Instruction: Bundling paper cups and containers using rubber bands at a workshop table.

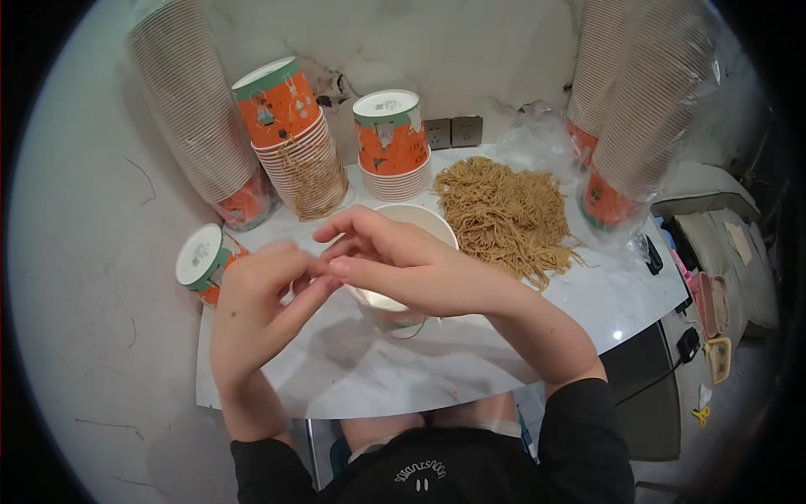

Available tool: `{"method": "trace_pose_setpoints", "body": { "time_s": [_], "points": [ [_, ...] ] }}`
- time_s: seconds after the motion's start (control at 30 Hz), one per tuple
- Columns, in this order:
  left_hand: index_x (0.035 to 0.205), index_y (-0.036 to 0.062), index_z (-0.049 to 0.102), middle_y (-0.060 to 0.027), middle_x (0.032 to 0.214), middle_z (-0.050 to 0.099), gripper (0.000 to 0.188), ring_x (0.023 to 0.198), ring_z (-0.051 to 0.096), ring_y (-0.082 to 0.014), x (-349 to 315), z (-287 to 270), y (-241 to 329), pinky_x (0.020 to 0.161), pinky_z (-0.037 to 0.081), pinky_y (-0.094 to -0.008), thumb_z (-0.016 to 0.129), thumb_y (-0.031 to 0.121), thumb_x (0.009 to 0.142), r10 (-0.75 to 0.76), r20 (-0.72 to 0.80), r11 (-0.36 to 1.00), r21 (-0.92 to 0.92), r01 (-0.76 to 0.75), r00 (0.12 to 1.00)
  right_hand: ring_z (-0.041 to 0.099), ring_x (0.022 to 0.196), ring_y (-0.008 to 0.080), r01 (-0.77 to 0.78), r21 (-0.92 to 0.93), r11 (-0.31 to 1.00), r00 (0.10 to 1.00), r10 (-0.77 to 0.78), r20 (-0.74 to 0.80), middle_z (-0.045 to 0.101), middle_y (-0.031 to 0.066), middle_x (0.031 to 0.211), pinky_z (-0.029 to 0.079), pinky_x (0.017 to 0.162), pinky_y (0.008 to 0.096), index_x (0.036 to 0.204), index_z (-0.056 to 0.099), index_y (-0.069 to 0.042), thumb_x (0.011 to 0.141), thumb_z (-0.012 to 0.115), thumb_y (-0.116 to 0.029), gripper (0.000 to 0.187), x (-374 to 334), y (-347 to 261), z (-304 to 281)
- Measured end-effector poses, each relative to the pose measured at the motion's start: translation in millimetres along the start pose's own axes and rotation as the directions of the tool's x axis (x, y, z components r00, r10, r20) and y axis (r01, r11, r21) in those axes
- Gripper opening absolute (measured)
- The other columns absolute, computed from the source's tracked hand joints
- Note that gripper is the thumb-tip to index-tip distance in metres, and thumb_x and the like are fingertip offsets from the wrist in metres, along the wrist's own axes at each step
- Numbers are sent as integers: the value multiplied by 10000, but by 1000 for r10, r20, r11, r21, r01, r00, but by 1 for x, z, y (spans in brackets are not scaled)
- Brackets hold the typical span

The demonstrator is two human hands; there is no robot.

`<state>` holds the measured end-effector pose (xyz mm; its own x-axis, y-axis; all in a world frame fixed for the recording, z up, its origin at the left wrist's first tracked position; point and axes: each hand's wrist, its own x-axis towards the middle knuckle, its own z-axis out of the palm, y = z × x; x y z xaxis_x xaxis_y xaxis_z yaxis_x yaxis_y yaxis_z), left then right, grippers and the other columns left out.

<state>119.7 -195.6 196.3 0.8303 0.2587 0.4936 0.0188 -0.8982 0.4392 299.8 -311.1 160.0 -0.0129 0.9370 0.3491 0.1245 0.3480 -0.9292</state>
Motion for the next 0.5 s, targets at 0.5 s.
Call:
{"method": "trace_pose_setpoints", "body": {
  "time_s": [0.5],
  "points": [
    [852,-9,670,46,727,601,179,666,499,-10,41,14,-43,582,401,-201,726,146,922,-180,224,844,-464,268,958,484,698,8,-47,-276,960,977,-14,-214,613,-53,779,379,595,196,925,717,4,918,719,-121,125,0,-5,-42]
  ]
}}
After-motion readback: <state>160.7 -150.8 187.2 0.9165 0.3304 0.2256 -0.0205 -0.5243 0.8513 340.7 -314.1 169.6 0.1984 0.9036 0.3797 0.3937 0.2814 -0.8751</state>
